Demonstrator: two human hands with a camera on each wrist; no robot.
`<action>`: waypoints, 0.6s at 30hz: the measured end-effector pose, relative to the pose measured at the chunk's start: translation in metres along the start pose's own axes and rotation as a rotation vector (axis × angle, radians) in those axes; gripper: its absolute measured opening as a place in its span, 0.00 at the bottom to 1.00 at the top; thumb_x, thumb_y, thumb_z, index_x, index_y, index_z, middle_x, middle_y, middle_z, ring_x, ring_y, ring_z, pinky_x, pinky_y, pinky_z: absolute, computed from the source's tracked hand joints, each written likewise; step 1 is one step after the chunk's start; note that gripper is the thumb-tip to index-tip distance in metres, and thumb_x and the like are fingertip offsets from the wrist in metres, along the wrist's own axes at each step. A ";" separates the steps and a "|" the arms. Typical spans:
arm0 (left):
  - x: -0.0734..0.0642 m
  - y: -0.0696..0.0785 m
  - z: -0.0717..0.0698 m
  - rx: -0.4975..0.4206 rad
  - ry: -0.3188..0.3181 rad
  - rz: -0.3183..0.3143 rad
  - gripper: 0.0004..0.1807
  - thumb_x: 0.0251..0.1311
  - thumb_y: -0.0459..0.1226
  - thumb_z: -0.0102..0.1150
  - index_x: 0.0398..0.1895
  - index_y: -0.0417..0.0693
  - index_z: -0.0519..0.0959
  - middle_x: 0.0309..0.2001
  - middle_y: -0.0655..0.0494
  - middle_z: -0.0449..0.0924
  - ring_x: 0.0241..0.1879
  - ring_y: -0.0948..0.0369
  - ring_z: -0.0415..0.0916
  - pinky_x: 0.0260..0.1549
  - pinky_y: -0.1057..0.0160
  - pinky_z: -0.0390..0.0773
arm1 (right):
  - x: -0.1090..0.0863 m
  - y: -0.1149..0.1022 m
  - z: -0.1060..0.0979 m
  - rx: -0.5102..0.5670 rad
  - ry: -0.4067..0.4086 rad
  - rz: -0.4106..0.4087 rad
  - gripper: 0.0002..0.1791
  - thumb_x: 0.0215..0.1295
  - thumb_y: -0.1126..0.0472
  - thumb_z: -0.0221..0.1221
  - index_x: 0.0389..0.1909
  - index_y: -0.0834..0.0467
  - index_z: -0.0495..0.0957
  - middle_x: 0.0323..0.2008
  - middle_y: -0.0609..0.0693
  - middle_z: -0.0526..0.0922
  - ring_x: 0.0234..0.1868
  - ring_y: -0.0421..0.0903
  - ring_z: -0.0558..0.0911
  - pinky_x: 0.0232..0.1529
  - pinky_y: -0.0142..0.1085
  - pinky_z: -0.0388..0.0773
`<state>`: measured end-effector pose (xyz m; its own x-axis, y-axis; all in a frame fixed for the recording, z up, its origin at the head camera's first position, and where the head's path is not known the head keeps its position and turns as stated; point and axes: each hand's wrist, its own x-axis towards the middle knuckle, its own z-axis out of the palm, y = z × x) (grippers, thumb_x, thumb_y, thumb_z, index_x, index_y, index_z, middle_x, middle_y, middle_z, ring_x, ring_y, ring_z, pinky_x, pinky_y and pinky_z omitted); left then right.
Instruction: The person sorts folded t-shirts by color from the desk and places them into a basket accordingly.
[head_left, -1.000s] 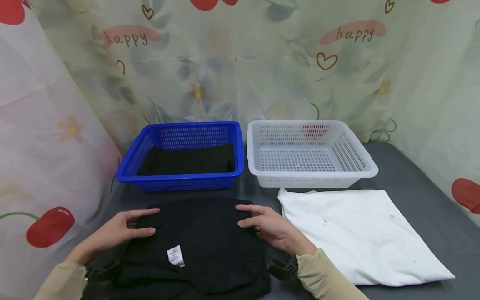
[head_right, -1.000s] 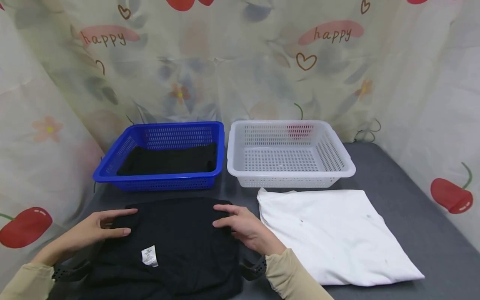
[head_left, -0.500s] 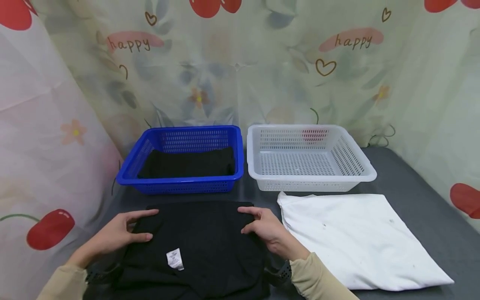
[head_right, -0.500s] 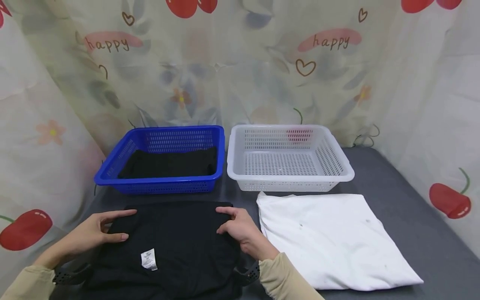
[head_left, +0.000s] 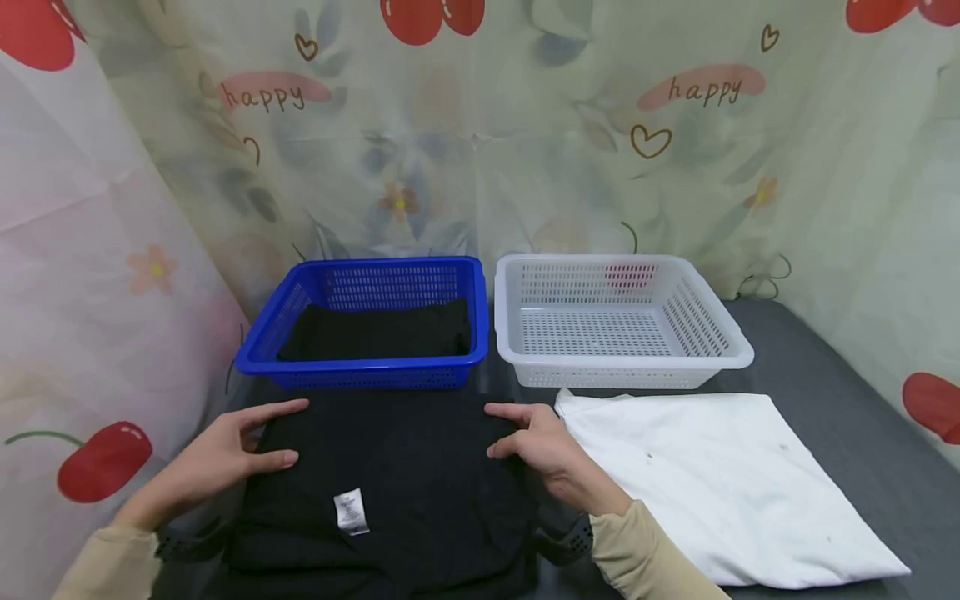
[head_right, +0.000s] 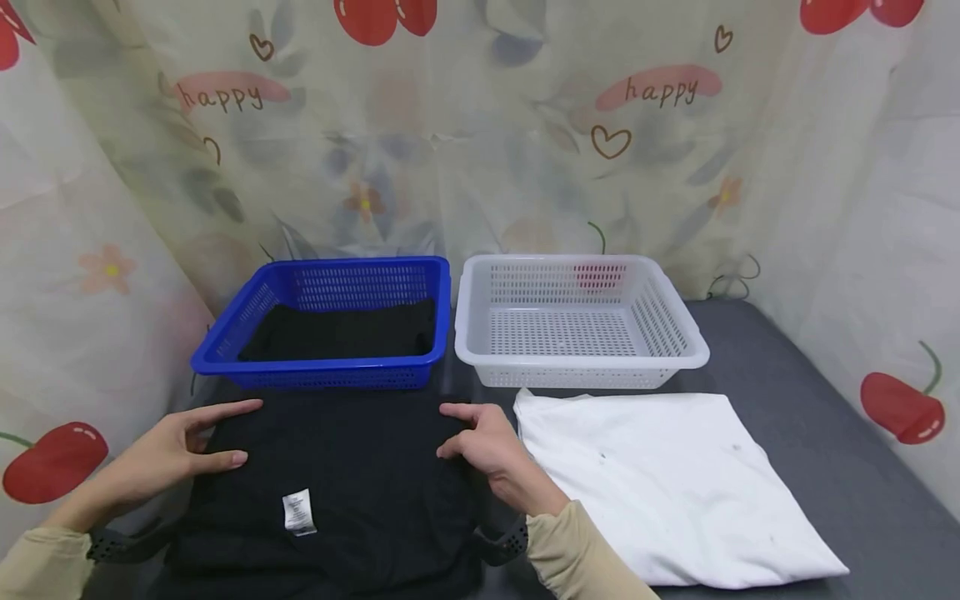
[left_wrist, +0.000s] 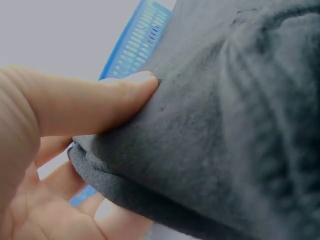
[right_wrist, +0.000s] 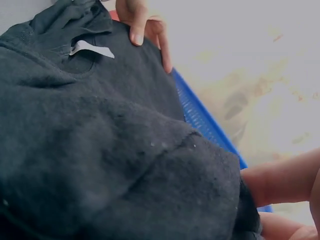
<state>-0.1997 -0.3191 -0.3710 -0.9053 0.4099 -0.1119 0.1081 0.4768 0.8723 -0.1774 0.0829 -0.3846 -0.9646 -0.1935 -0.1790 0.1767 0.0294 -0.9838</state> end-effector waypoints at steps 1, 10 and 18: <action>-0.001 0.003 -0.001 0.029 0.013 0.003 0.39 0.60 0.41 0.69 0.74 0.47 0.64 0.44 0.42 0.82 0.36 0.53 0.82 0.37 0.58 0.81 | 0.000 -0.002 -0.001 0.002 -0.001 -0.007 0.35 0.47 0.80 0.62 0.62 0.67 0.74 0.58 0.62 0.75 0.56 0.54 0.76 0.54 0.41 0.74; -0.003 0.022 -0.015 0.160 0.090 -0.005 0.37 0.59 0.46 0.69 0.72 0.56 0.67 0.18 0.58 0.55 0.16 0.62 0.55 0.17 0.62 0.66 | 0.001 -0.032 -0.012 0.037 -0.076 -0.042 0.34 0.53 0.79 0.62 0.65 0.64 0.73 0.55 0.60 0.79 0.51 0.51 0.81 0.51 0.42 0.78; 0.003 0.035 -0.025 0.187 0.081 0.047 0.36 0.60 0.46 0.68 0.72 0.58 0.68 0.31 0.51 0.69 0.24 0.57 0.69 0.28 0.63 0.73 | 0.005 -0.066 -0.024 0.088 -0.183 -0.125 0.36 0.54 0.80 0.61 0.67 0.66 0.70 0.55 0.63 0.79 0.51 0.52 0.81 0.49 0.43 0.79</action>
<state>-0.2086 -0.3206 -0.3288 -0.9267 0.3748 -0.0279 0.2187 0.5980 0.7711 -0.1984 0.1040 -0.3211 -0.9299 -0.3650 -0.0443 0.0828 -0.0903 -0.9925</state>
